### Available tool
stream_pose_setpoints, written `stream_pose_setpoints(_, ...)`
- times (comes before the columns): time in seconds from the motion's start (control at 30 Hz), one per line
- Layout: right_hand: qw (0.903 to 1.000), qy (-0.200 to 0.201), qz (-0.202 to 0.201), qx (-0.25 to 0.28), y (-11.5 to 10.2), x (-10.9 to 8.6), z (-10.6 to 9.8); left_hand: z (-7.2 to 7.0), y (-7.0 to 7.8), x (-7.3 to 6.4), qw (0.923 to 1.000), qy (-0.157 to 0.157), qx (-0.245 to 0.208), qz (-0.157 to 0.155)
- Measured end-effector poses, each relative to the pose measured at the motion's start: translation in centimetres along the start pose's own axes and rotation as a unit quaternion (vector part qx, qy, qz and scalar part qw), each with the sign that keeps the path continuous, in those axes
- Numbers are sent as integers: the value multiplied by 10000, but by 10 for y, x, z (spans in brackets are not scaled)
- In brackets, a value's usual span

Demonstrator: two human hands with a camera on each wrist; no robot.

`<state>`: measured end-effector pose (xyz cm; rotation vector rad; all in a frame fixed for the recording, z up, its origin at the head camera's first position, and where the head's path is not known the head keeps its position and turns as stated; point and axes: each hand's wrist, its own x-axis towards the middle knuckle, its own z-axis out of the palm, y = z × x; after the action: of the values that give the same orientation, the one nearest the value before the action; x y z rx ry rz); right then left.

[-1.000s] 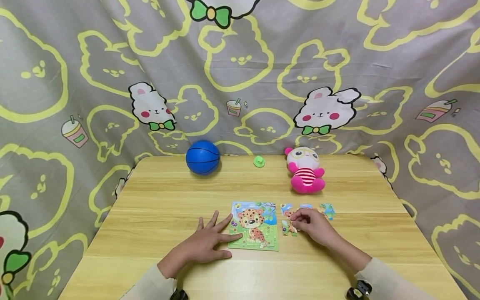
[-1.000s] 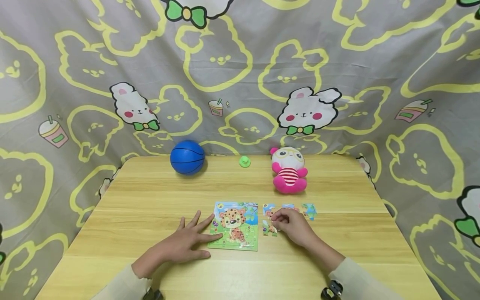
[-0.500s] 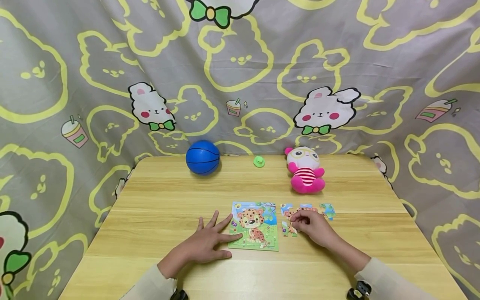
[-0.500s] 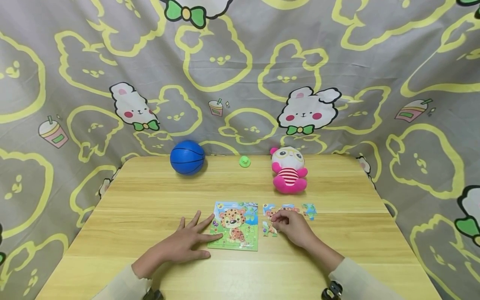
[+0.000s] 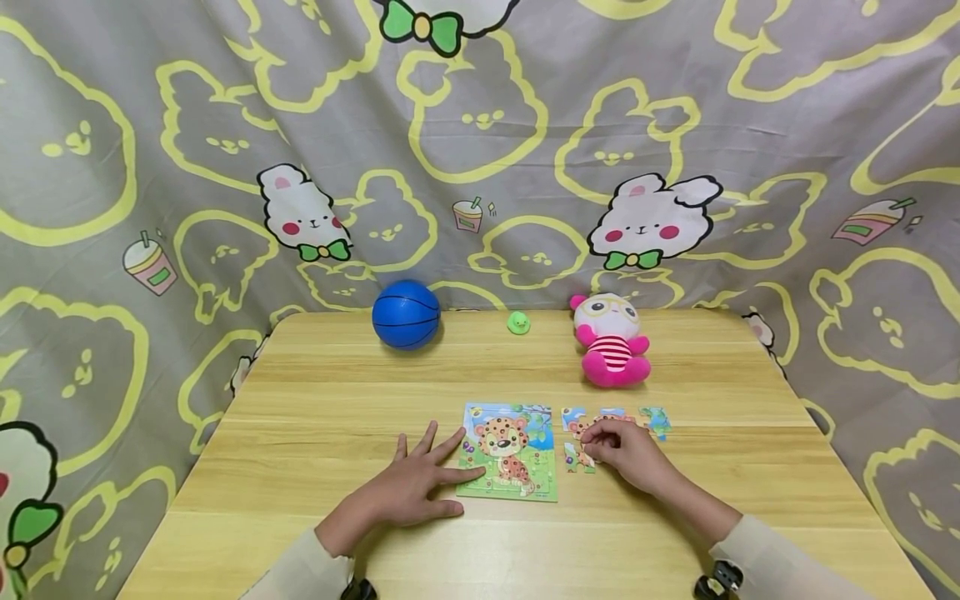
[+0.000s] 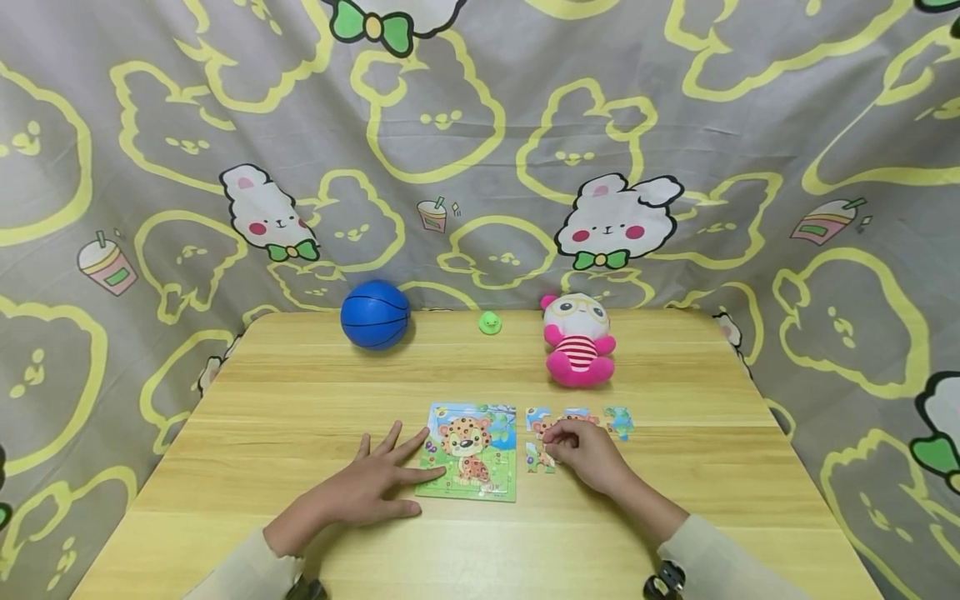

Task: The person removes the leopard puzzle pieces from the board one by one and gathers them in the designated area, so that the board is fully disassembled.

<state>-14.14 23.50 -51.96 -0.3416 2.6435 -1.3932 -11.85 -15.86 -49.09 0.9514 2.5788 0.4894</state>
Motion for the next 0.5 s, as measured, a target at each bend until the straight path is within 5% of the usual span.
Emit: stream_pose_setpoints(0.5, 10000, 42, 80, -9, 0, 1, 0, 2, -1, 0, 10000, 4, 5, -1)
